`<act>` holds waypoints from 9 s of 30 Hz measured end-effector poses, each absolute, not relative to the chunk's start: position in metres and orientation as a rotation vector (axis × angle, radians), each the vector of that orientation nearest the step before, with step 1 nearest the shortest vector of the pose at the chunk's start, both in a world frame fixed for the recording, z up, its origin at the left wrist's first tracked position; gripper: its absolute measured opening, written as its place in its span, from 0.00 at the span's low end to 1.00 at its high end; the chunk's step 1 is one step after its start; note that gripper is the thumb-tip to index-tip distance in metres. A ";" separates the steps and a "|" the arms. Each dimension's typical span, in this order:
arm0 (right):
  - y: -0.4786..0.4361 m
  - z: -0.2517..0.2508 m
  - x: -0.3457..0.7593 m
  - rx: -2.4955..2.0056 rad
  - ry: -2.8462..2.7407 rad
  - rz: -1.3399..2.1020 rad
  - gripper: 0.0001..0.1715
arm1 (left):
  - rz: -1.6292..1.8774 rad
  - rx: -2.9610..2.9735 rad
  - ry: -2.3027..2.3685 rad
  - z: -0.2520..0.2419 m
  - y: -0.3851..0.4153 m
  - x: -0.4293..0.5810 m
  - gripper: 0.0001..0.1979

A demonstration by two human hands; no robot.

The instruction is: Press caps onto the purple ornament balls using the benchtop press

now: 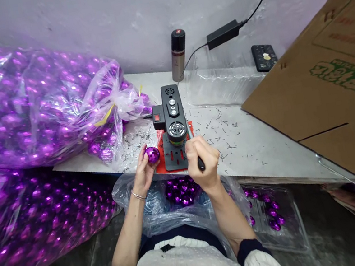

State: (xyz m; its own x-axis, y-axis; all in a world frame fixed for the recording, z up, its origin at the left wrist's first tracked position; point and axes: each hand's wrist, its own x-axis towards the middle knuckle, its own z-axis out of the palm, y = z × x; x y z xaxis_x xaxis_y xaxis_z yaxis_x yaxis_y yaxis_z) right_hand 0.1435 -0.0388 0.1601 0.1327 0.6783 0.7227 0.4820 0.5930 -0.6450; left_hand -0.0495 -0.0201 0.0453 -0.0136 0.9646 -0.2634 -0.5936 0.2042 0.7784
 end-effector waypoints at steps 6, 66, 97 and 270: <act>-0.038 0.160 0.143 -1.009 -1.518 0.172 0.18 | 1.266 0.779 1.037 0.034 -0.009 -0.035 0.37; -0.027 0.064 0.137 -0.849 -1.387 -0.120 0.17 | 1.223 1.914 1.290 -0.007 0.003 0.002 0.34; -0.041 0.122 0.141 -0.984 -1.405 0.117 0.18 | 1.153 2.361 1.019 -0.015 -0.096 -0.019 0.40; -0.038 0.128 0.138 -0.986 -1.432 0.007 0.17 | 1.263 1.983 1.303 -0.002 0.010 0.004 0.33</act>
State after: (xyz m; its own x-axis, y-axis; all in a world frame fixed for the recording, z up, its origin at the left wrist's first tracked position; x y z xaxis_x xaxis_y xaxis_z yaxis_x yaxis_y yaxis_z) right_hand 0.1376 -0.0380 0.1276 0.2081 0.5492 0.8094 0.5415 0.6244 -0.5629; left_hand 0.0040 0.0096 -0.0019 0.1349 0.8850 0.4456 0.4733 -0.4526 0.7557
